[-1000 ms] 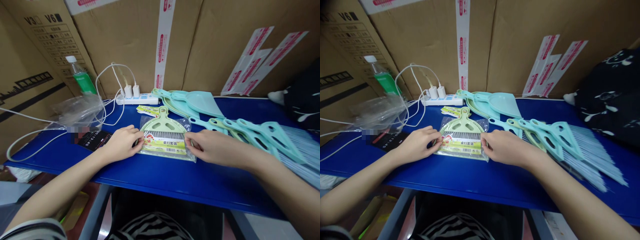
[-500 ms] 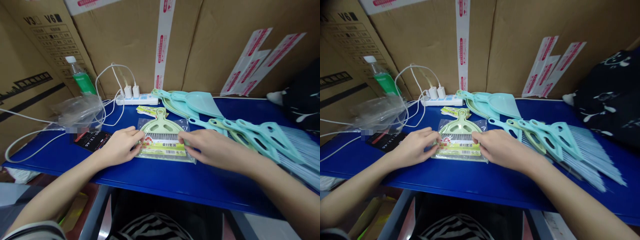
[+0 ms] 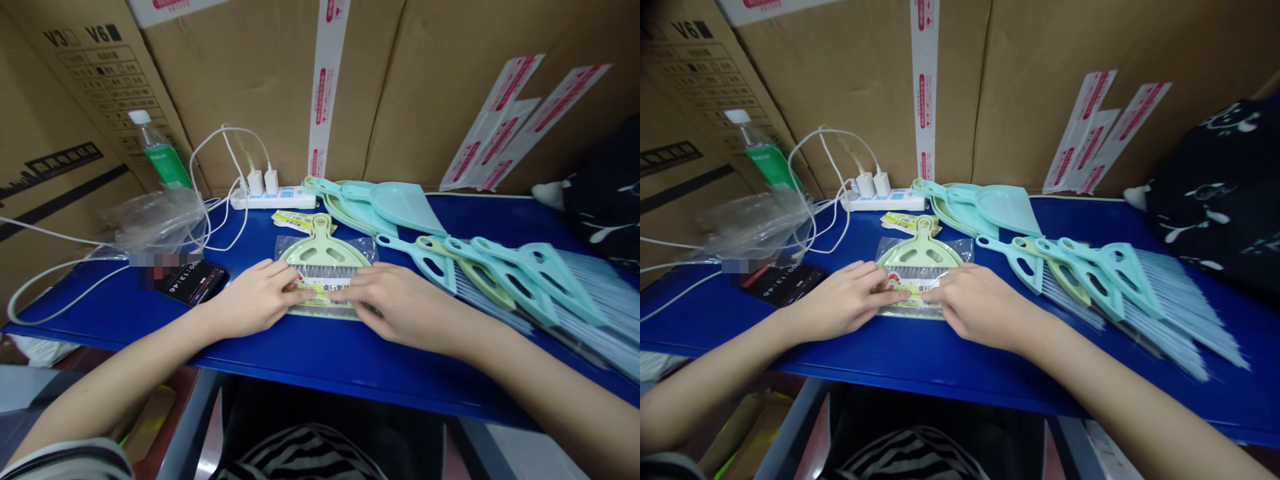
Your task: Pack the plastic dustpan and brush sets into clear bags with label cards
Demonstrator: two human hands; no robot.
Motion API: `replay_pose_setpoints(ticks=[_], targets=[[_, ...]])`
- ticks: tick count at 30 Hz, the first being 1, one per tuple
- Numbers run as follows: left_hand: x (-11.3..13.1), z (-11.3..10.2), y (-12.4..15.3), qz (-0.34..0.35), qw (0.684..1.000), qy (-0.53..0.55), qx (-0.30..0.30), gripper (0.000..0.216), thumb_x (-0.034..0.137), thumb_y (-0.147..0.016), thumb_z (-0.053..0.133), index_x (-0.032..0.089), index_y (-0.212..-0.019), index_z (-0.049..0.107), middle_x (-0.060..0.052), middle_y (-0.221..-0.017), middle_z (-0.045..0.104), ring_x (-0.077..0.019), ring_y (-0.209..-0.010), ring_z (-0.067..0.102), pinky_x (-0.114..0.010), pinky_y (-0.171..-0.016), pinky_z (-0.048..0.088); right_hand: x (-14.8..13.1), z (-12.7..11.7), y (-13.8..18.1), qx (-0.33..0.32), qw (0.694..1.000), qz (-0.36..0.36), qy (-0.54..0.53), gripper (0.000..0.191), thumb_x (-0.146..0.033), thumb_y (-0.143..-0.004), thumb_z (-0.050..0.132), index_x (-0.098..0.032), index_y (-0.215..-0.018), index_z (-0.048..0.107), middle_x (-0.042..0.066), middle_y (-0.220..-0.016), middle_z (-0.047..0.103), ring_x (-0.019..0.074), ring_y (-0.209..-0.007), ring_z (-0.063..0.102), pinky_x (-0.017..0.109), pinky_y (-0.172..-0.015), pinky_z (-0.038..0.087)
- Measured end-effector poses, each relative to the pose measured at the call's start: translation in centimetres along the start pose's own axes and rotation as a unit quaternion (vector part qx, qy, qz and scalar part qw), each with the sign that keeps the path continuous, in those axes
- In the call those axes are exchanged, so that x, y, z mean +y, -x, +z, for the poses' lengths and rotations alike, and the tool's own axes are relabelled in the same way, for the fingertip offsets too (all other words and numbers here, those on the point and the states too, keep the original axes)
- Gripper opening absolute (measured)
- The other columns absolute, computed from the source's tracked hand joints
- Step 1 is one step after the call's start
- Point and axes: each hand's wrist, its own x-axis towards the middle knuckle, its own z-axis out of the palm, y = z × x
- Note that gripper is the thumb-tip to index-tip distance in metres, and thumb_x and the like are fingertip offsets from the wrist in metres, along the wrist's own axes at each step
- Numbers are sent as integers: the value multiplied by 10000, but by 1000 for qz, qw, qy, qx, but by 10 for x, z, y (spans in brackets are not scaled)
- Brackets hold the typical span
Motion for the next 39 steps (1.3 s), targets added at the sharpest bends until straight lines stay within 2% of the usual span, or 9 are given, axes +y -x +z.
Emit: replay_pose_setpoints(ticks=[7, 12, 17, 20, 25, 28, 31, 34, 39], targets=[[-17, -14, 9, 29, 999, 9, -10, 314, 122, -871, 483, 242, -1088, 675, -45, -790, 534, -183, -740, 457, -298, -655, 389, 14, -17, 15, -37, 998, 54, 26, 410, -49, -749, 486, -288, -921, 772, 7, -766, 762, 181, -662, 671, 302, -619, 474], [-25, -15, 13, 6, 999, 52, 3, 328, 56, -832, 429, 220, -835, 713, -38, -744, 515, -174, -692, 431, -294, -630, 398, 22, -23, 20, -47, 995, 87, 20, 377, -68, -740, 492, -295, -839, 776, -18, -744, 762, 168, -622, 669, 278, -550, 454], [-19, -12, 11, -10, 997, 72, 10, 242, 105, -810, 435, 174, -752, 660, -45, -750, 550, -178, -723, 462, -319, -707, 444, 22, -20, 17, -32, 995, 90, 3, 350, -54, -733, 461, -257, -743, 746, -16, -732, 751, 158, -649, 664, 273, -571, 453], [-14, -12, 9, -22, 997, 69, 26, 236, 175, -855, 440, 166, -722, 635, -47, -751, 556, -171, -710, 466, -311, -693, 436, 19, -20, 15, -25, 998, 56, 4, 318, -50, -723, 465, -236, -731, 722, 4, -733, 731, 170, -683, 650, 305, -663, 470], [-10, -8, 6, -7, 999, 10, 48, 302, 241, -962, 408, 158, -774, 630, -46, -784, 597, -165, -726, 492, -296, -659, 383, 6, -16, 12, 11, 996, -6, 90, 184, -79, -707, 529, -184, -601, 636, 74, -708, 655, 216, -713, 607, 362, -721, 467], [-8, -5, 5, 18, 999, 0, 47, 283, 213, -971, 400, 155, -795, 614, -39, -784, 621, -162, -727, 507, -298, -651, 366, -3, -6, 9, 32, 991, -34, 125, 130, -67, -691, 559, -152, -690, 658, 103, -742, 660, 241, -767, 613, 351, -702, 472], [-6, -3, 4, 28, 999, -1, 21, 216, 152, -955, 408, 166, -997, 619, -44, -867, 649, -165, -792, 537, -298, -667, 372, -10, 3, 6, 29, 991, -55, 119, 209, -48, -704, 560, -127, -860, 674, 94, -774, 681, 235, -771, 625, 349, -729, 478], [-4, -3, 3, 29, 999, -4, -14, 361, 96, -916, 430, 216, -1241, 534, -50, -978, 647, -172, -862, 552, -298, -700, 393, -11, 6, 3, 21, 991, -62, 113, 349, -56, -720, 557, -117, -1048, 658, 91, -819, 693, 232, -766, 629, 354, -726, 480], [-3, -2, 0, 27, 998, 0, -48, 478, 84, -885, 438, 250, -1332, 483, -67, -1001, 623, -190, -897, 556, -312, -747, 428, -8, 6, 1, 8, 994, -47, 96, 436, -57, -708, 555, -160, -1118, 662, 81, -868, 703, 227, -800, 634, 354, -741, 477]])
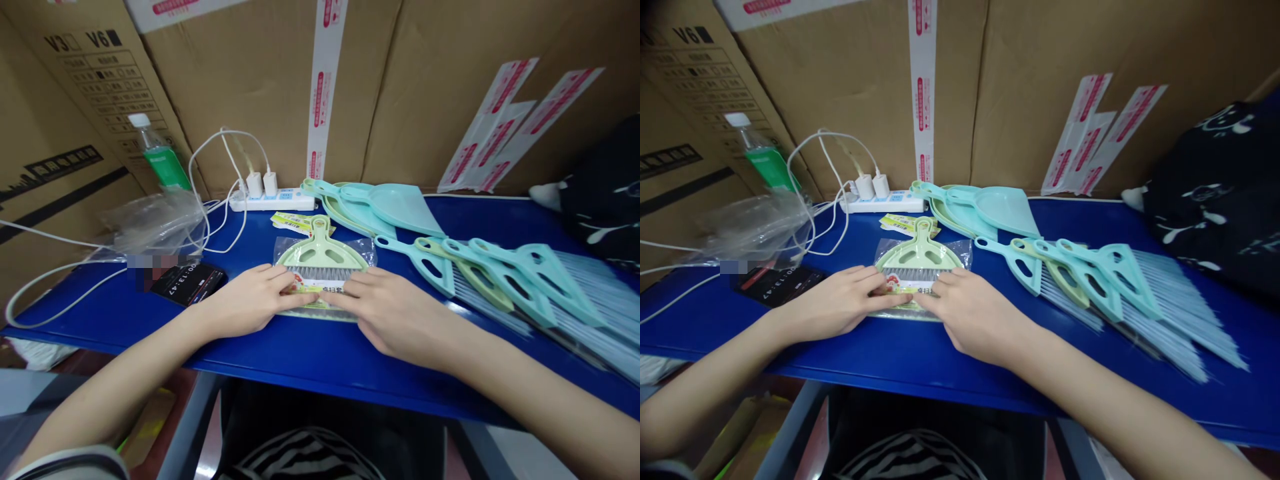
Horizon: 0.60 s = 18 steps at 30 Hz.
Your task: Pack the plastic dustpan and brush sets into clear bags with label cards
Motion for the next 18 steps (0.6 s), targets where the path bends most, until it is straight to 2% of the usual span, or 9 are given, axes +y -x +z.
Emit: replay_pose_setpoints(ticks=[6, 9, 12, 18], targets=[[2, -4, -2, -19, 999, 25, -18, 411, 115, -885, 442, 228, -1266, 550, -73, -1011, 620, -199, -920, 546, -317, -763, 429, 4, -1, 1, 15, 1000, 11, -11, 406, -41, -702, 541, -210, -1022, 725, 58, -764, 686, 210, -749, 615, 330, -693, 437], [-2, -8, 2, -30, 999, 42, -17, 373, 127, -857, 486, 229, -1193, 611, -64, -915, 602, -198, -859, 529, -317, -743, 420, 12, -7, 9, 27, 999, 35, -10, 335, -50, -711, 536, -241, -871, 759, 49, -717, 671, 202, -738, 600, 329, -692, 410], [-10, -11, 8, -46, 997, 57, 4, 353, 115, -833, 496, 254, -1104, 674, -40, -794, 553, -189, -763, 491, -310, -697, 405, 25, -14, 21, 10, 998, 60, -23, 349, -49, -723, 508, -281, -756, 765, 28, -643, 644, 189, -675, 586, 341, -682, 399], [-24, -11, 16, -95, 987, 126, 20, 344, 66, -806, 462, 252, -875, 742, -13, -715, 517, -157, -697, 465, -274, -676, 404, 36, -21, 27, -34, 995, 77, -47, 398, -65, -762, 450, -289, -832, 771, 21, -659, 660, 179, -642, 594, 348, -663, 413]])
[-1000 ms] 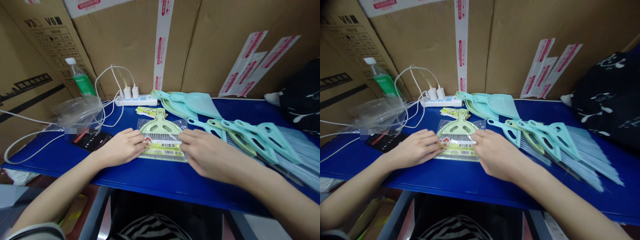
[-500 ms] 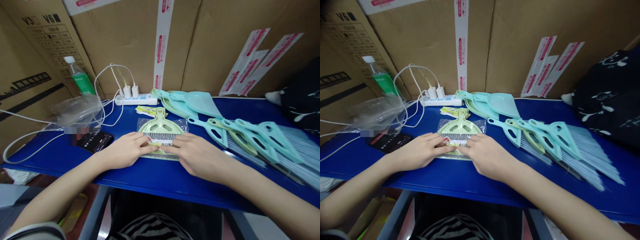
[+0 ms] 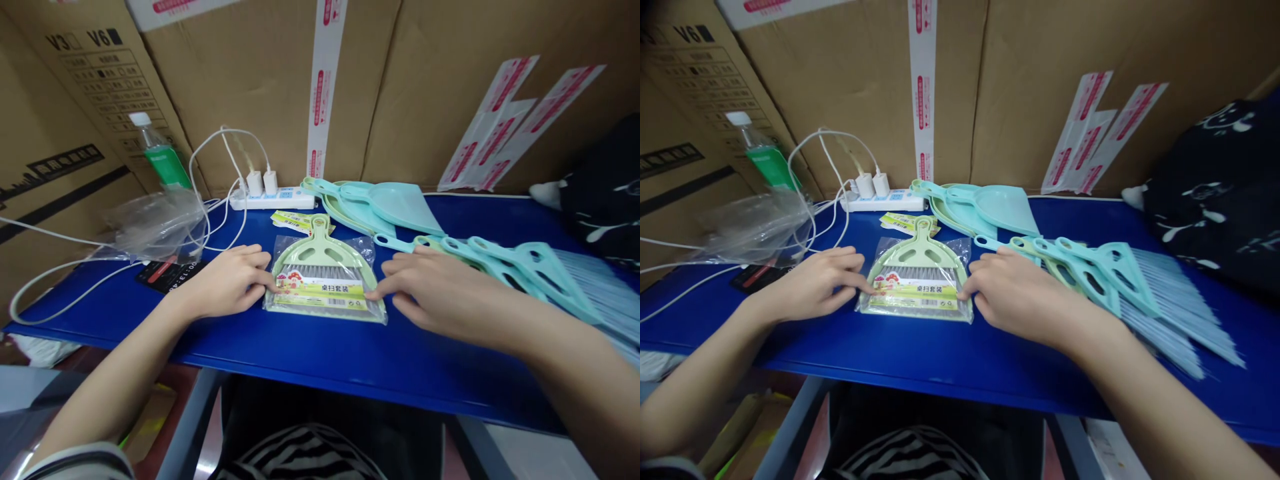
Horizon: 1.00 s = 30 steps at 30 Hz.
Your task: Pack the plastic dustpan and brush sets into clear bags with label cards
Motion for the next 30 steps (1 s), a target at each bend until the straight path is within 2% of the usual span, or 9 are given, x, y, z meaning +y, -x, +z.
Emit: replay_pose_setpoints(ticks=[9, 12, 15, 17, 20, 25, 27, 30], targets=[[0, -1, 0, -24, 999, 33, -9, 349, 69, -807, 410, 228, -834, 719, -13, -733, 517, -160, -718, 484, -268, -661, 413, 1, 0, 1, -32, 999, 21, -37, 382, -93, -794, 414, -252, -857, 755, 31, -772, 711, 194, -708, 633, 363, -705, 443], [2, -1, 1, -21, 998, 52, -14, 346, 63, -799, 389, 219, -876, 689, -20, -818, 543, -163, -786, 516, -269, -702, 432, 4, 0, -1, -52, 995, 27, -83, 383, -111, -807, 390, -242, -897, 739, 38, -827, 717, 187, -745, 641, 334, -686, 455], [5, 1, 0, -14, 999, 44, -13, 296, 117, -861, 358, 194, -898, 641, -42, -881, 561, -170, -809, 535, -273, -699, 443, 2, -3, -6, -67, 986, 32, -147, 330, -160, -841, 371, -230, -872, 692, 42, -885, 706, 178, -789, 640, 306, -689, 459], [8, 3, -1, -18, 999, 25, -12, 291, 181, -915, 316, 180, -883, 605, -53, -863, 570, -173, -779, 544, -276, -673, 442, -1, -5, -10, -69, 982, 40, -169, 284, -239, -884, 351, -222, -817, 626, 46, -844, 680, 179, -752, 623, 302, -663, 447], [11, 5, -3, -47, 999, 15, -4, 320, 253, -957, 247, 177, -887, 550, -50, -831, 596, -171, -737, 571, -279, -656, 439, -7, -3, -14, -59, 980, 104, -162, 242, -384, -908, 348, -226, -818, 508, 25, -689, 610, 185, -623, 568, 299, -558, 390], [12, 7, -4, -119, 993, 2, -3, 270, 301, -956, 222, 196, -878, 458, -13, -700, 597, -179, -610, 576, -281, -567, 391, -8, 8, -16, -43, 969, 198, -138, 319, -495, -876, 372, -201, -964, 463, 33, -690, 588, 194, -574, 538, 308, -518, 359], [12, 8, -4, -128, 992, 9, -3, 248, 299, -952, 219, 203, -870, 432, 4, -652, 575, -174, -569, 563, -275, -547, 372, -6, 13, -17, -41, 962, 214, -167, 429, -514, -878, 357, -170, -1115, 452, 33, -697, 591, 200, -587, 552, 313, -527, 382], [12, 8, -5, -130, 991, 37, -4, 233, 298, -952, 215, 210, -852, 406, 19, -626, 550, -162, -534, 547, -266, -532, 358, -3, 16, -18, -34, 949, 208, -234, 624, -542, -880, 342, -126, -1346, 329, 11, -683, 573, 196, -592, 557, 317, -539, 417]])
